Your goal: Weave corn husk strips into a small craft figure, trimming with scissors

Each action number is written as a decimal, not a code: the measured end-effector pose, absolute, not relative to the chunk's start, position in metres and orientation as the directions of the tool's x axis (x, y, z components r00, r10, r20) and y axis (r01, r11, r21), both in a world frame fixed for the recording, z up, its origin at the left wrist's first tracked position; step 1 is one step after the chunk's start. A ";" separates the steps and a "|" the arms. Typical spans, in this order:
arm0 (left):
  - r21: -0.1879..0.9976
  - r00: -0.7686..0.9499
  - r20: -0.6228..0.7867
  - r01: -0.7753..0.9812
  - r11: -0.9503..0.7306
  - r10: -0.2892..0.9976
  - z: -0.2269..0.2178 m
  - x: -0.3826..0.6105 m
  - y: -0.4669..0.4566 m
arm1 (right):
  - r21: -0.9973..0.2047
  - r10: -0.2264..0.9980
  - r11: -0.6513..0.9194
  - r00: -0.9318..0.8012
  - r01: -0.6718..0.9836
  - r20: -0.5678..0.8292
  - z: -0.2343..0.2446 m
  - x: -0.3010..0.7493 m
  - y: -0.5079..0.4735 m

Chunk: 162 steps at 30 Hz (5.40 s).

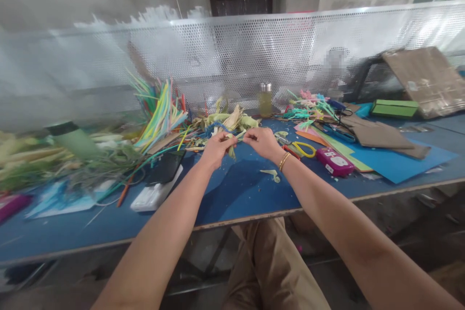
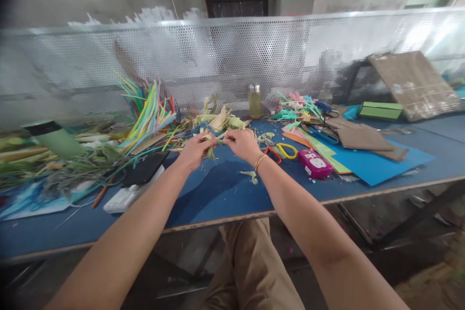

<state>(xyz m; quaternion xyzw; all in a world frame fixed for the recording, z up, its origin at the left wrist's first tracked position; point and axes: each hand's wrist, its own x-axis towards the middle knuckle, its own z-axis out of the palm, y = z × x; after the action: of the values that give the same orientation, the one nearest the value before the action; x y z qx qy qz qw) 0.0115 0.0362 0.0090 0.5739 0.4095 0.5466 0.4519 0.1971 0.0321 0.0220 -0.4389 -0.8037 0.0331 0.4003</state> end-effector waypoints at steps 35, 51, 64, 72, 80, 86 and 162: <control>0.879 0.140 0.412 0.198 -0.433 0.900 0.011 0.004 0.035 | -0.409 0.734 0.627 -0.327 0.663 0.596 0.019 0.194 0.030; 0.859 0.107 0.411 0.285 -0.424 0.905 0.008 -0.003 0.040 | -0.429 0.764 0.598 -0.319 0.677 0.561 0.017 0.199 0.034; 0.885 0.435 0.283 0.225 -0.408 0.854 0.007 -0.006 0.044 | -0.761 0.874 0.482 -0.293 0.435 0.386 0.006 0.197 0.046; 0.935 0.379 0.234 0.164 -0.314 0.895 0.008 0.005 0.032 | -0.884 0.872 0.468 -0.168 0.007 0.461 0.001 0.186 0.047; 0.946 0.208 0.233 0.178 -0.271 0.950 0.006 0.014 0.034 | -0.910 0.900 0.413 -0.132 -0.044 0.415 -0.001 0.178 0.046; 0.948 0.187 0.209 0.201 -0.246 0.960 0.004 0.020 0.036 | -0.916 0.915 0.400 -0.051 -0.037 0.401 -0.006 0.177 0.052; 0.945 0.238 0.221 0.188 -0.268 0.946 0.002 0.024 0.031 | -0.808 0.863 0.475 -0.003 0.350 0.506 -0.001 0.177 0.044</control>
<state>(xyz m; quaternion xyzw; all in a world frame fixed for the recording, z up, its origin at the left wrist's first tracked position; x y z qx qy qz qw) 0.0236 0.0307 0.0018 0.6610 0.4287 0.4438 0.4270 0.1771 0.0440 -0.0009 -0.4544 -0.6674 0.2372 0.5403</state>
